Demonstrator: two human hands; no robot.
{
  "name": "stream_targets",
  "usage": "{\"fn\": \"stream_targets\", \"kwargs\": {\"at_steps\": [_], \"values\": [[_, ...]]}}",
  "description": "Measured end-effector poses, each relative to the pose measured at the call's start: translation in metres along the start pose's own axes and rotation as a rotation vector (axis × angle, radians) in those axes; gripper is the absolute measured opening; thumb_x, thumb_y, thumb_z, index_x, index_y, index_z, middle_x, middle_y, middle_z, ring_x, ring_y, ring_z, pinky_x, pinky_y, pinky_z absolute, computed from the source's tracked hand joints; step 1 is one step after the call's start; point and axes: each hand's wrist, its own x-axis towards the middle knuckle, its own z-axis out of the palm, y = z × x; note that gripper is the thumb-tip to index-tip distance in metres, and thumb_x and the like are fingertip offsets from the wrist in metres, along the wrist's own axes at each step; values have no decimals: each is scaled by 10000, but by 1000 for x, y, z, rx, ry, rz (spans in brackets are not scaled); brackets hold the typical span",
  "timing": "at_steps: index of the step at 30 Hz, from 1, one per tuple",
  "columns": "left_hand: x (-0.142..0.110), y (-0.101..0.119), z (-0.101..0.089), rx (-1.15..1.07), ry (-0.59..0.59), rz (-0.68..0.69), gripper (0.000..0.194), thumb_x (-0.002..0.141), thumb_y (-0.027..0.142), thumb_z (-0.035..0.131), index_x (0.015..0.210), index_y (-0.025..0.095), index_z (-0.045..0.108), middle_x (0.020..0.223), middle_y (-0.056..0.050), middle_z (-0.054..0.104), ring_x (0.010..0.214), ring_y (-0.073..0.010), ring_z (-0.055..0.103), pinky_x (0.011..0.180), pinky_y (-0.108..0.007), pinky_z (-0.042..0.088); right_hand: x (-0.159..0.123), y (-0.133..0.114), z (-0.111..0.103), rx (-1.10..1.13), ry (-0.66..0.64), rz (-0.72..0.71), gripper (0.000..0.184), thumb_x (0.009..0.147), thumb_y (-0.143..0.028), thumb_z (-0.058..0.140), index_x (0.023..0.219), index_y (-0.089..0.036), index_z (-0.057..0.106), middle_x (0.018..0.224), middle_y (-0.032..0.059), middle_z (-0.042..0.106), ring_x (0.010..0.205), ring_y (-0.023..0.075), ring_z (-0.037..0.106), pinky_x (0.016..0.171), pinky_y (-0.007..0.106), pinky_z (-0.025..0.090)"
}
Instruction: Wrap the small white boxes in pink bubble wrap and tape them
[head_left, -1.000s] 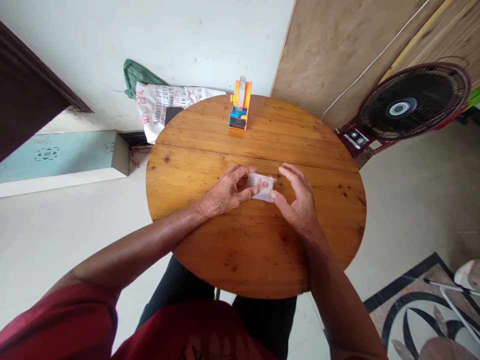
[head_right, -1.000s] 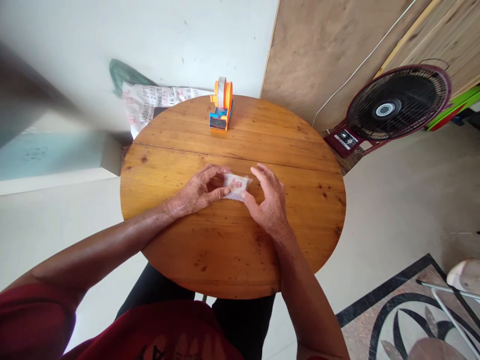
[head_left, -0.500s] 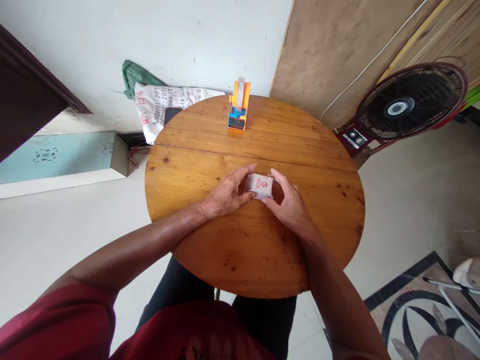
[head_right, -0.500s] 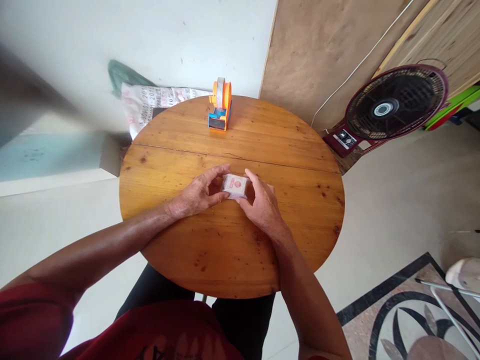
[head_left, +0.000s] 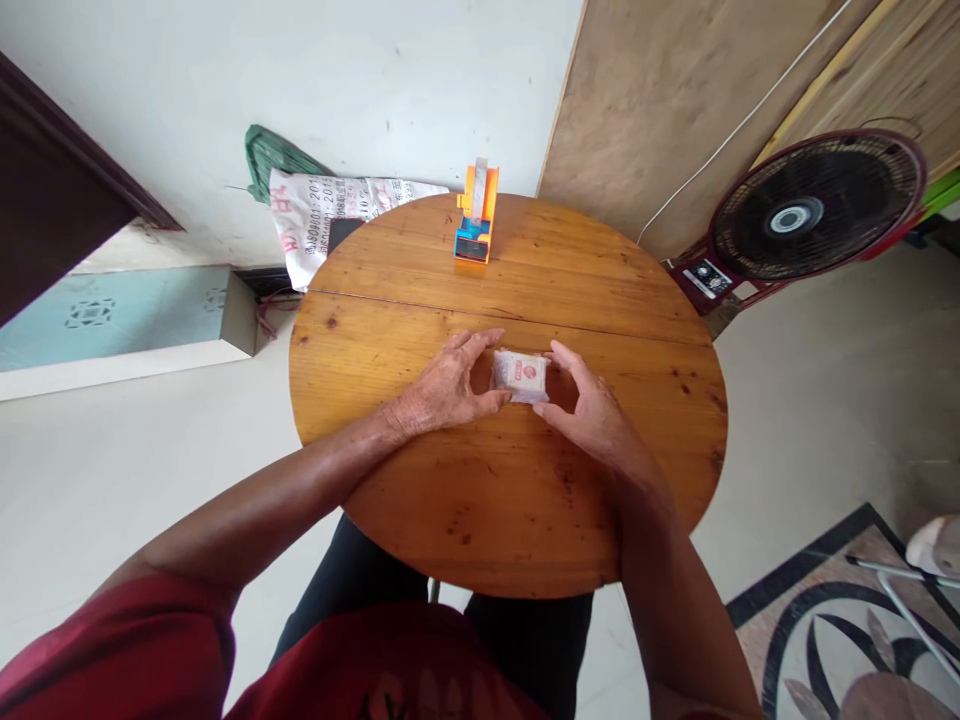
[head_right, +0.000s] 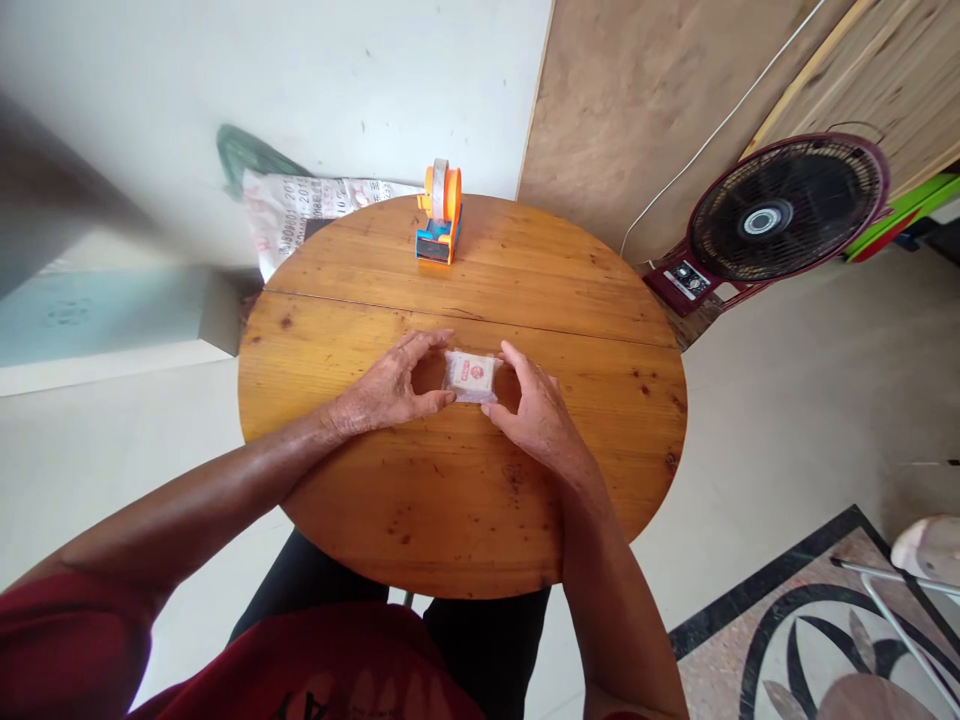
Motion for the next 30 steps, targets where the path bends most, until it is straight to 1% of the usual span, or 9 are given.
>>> {"fn": "stream_targets", "kwargs": {"at_steps": [5,9,12,15,19,22,24,26,30], "values": [[1,-1,2,111,-46,-11,600,793,397,719,1332,177,575,1225,-137,632,1178,-320,591,1063,-496,465,2,-3,6,-25,68,3,718,782,-300,690,1465,-290,469,1364,107,664,1262,337,616,1079,604,449],[2,0,5,111,-45,1,573,831,389,671,1337,142,568,1214,-155,641,1143,-313,601,1028,-485,485,3,-4,12,-41,112,-11,670,792,-297,682,1438,-282,502,1322,103,690,1234,335,636,1071,596,455],[3,0,6,94,-14,11,556,843,360,642,1353,162,544,1236,-135,649,1151,-290,605,1028,-460,492,5,-6,14,-41,130,32,677,799,-313,677,1449,-265,492,1335,106,684,1252,333,624,1091,592,439],[3,0,4,61,15,15,573,813,381,666,1331,163,553,1224,-131,659,1161,-287,612,1043,-456,491,5,-7,12,-48,83,57,719,790,-335,689,1470,-250,473,1419,122,624,1312,345,579,1119,595,412],[2,1,-2,-65,95,-114,483,777,302,627,1234,148,601,1139,-104,685,1041,-246,659,934,-408,551,1,-5,2,-32,33,96,749,770,-369,723,1473,-292,476,1477,108,573,1343,355,550,1133,603,401],[2,3,-6,-123,142,-214,305,770,249,577,1045,144,659,987,-65,709,872,-195,670,785,-325,565,-2,-4,-5,-23,66,124,640,789,-356,710,1407,-310,549,1428,92,616,1313,343,573,1115,590,421],[3,4,-6,-92,129,-185,182,781,247,587,905,151,680,903,-50,708,813,-177,659,747,-298,547,-2,-5,-6,-41,56,99,518,798,-335,700,1309,-288,631,1339,91,676,1251,336,608,1081,577,443],[3,4,-4,-51,99,-124,140,807,263,608,839,157,695,861,-47,706,795,-173,653,745,-295,533,-1,-6,-4,-63,33,60,411,808,-317,689,1215,-262,686,1247,93,722,1175,331,640,1034,562,465],[4,2,2,-30,48,-19,152,849,264,621,897,163,722,900,-60,724,850,-190,669,802,-320,524,3,-6,5,-89,41,5,302,831,-312,672,1118,-232,720,1145,93,757,1074,323,664,951,525,488]]}}
